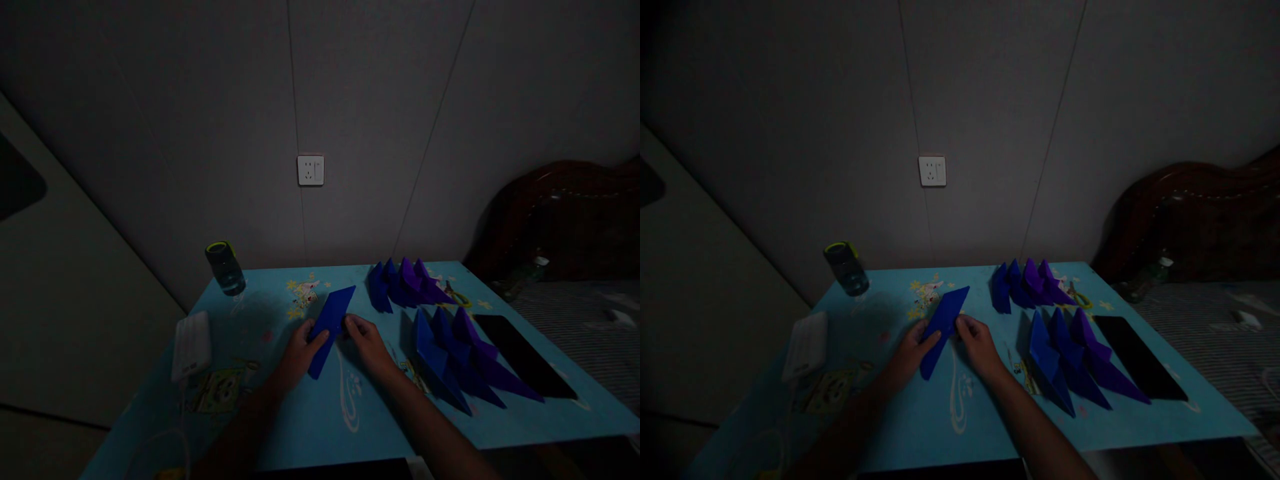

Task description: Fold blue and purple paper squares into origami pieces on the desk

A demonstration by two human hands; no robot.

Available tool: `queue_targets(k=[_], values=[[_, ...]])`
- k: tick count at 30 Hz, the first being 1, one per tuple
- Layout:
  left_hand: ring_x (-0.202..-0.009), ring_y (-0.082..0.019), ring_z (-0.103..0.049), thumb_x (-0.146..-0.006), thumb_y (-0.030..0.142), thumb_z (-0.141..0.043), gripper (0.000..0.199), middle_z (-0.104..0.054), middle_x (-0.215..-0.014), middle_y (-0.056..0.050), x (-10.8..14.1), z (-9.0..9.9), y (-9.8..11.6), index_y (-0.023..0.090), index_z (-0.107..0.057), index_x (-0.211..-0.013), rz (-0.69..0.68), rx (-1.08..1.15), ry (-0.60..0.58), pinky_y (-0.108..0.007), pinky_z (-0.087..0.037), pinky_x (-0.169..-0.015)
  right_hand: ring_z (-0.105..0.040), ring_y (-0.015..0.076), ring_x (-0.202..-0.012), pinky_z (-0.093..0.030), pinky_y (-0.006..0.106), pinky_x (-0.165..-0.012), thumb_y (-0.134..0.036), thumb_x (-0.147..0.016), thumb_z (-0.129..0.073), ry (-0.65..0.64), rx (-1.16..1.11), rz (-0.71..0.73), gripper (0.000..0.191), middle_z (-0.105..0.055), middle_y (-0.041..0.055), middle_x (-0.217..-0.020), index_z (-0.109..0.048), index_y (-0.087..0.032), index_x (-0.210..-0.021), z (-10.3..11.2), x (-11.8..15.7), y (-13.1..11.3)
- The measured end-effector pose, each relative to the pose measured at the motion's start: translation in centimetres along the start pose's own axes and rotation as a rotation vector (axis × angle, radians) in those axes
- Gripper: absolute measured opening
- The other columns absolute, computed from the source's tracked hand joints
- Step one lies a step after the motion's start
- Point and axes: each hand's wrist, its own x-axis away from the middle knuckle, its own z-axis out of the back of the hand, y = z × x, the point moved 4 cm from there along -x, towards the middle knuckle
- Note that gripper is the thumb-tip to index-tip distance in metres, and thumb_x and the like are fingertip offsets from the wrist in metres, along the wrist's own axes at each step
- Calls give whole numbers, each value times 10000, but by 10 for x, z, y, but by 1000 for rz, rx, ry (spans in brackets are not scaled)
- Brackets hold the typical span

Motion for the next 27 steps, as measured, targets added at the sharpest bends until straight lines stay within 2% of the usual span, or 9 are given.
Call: queue_targets(k=[3, 6, 11, 13, 16, 19, 22, 24, 27], values=[[-832, -196, -634, -776, 441, -714, 350, -684, -901, -33, -1, -2, 1, 153, -631, -956, -53, -65, -24, -289, -492, -741, -583, 173, -680, -470, 291, -691, -530, -779, -695, -31, -65, -45, 344, -658, 11, -733, -684, -187, -801, -4, 2, -2], [-929, -222, -653, -787, 433, -710, 436, -704, -1011, -62, 4, -9, 2, 160, -622, -1115, -58, -50, -91, -312, -506, -808, -607, 176, -675, -491, 308, -720, -474, -753, -736, -45, -140, -71, 293, -681, 13, -736, -700, -187, -802, -7, 3, -3], [-694, -203, -696, -827, 599, -594, 527, -719, -832, -95, 13, -19, -2, 112, -631, -1025, 106, 26, -224, -305, -533, -644, -493, 130, -423, -413, 264, -451, -499, -786, -694, -130, -282, -116, 332, -575, -23, -530, -664, -171, -739, -13, 5, -1], [-614, -177, -681, -847, 620, -548, 531, -711, -778, -93, 14, -21, -3, 109, -638, -956, 105, 42, -274, -273, -516, -570, -469, 127, -377, -382, 262, -407, -529, -787, -680, -161, -313, -133, 361, -549, -34, -513, -649, -171, -752, -15, 5, 1], [-498, -130, -619, -871, 603, -523, 499, -683, -673, -60, 12, -19, -1, 119, -646, -871, 75, -10, -274, -222, -451, -464, -525, 138, -448, -418, 267, -463, -531, -768, -696, -91, -216, -97, 362, -593, -18, -587, -637, -175, -741, -11, 4, 5], [-443, -121, -576, -882, 603, -494, 520, -631, -536, -41, 11, -17, 0, 119, -651, -771, 85, -82, -259, -205, -408, -421, -566, 154, -584, -448, 270, -590, -476, -803, -676, 31, 10, -2, 315, -624, -6, -639, -640, -176, -711, -2, 5, 2], [-431, -123, -573, -894, 597, -467, 529, -622, -510, -41, 10, -15, 1, 121, -645, -746, 98, -102, -249, -200, -391, -399, -575, 167, -655, -450, 273, -662, -430, -813, -671, 112, 197, 54, 302, -629, -4, -646, -629, -179, -650, 2, 8, -3], [-422, -119, -571, -890, 589, -479, 508, -626, -532, -34, 11, -14, 0, 122, -638, -769, 107, -89, -252, -198, -386, -385, -590, 174, -679, -461, 278, -687, -431, -809, -674, 112, 186, 60, 285, -648, 1, -674, -645, -179, -679, 2, 7, -6], [-411, -112, -569, -847, 586, -547, 464, -640, -606, -15, 14, -15, 0, 128, -623, -870, 152, -36, -274, -202, -386, -368, -602, 172, -647, -474, 279, -647, -470, -813, -663, 100, -5, 34, 295, -669, 4, -694, -677, -175, -826, 3, 5, -6]])
